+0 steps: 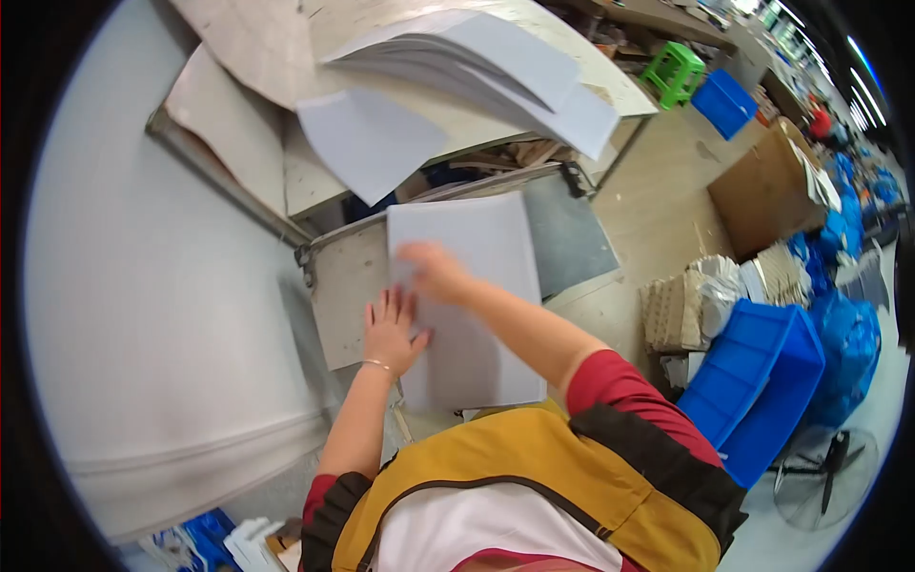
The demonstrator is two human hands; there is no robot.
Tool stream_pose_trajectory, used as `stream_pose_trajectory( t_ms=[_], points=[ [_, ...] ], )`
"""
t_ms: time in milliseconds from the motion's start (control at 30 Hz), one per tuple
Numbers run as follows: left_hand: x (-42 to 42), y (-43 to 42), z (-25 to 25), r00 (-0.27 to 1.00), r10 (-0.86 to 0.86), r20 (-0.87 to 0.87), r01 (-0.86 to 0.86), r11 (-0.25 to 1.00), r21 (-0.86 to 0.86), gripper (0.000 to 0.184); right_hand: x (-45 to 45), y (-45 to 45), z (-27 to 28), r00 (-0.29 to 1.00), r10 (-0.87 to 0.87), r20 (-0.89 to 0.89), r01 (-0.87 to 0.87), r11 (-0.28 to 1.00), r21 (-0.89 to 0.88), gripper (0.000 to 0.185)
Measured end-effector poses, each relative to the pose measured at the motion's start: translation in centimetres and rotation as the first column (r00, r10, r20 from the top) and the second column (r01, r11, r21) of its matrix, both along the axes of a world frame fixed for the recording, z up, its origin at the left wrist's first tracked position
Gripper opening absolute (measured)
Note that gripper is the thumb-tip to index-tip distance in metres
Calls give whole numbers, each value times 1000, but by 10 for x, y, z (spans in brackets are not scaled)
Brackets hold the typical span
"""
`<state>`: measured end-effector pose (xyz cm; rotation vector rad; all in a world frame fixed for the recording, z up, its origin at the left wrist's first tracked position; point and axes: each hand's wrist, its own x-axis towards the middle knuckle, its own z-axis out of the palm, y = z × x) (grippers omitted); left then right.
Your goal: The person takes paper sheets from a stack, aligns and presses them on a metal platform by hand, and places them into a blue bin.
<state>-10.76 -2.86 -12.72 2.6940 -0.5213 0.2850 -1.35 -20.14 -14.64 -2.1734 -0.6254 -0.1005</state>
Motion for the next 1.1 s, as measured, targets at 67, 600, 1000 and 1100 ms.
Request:
stream_pose_trajectory(
  t_ms=[67, 600, 1000, 1100],
  points=[
    [-1, -1, 14, 992, -54, -114, 71, 986, 149, 66, 15, -45, 25, 917, -289, 276, 341, 925, -166, 50],
    [87, -47, 1, 972, 127, -199, -75, 966, 249, 77, 28, -93, 20, 948, -298, 107, 294, 702, -649, 55],
    [103, -65, 41, 895, 231, -381, -84, 928, 364, 77, 32, -94, 28, 952, -305, 23, 235, 681, -694, 57],
    [113, -70, 24, 960, 161, -229, -67, 926, 371, 76, 34, -95, 28, 956, -293, 25, 227, 682, -695, 57]
  ],
)
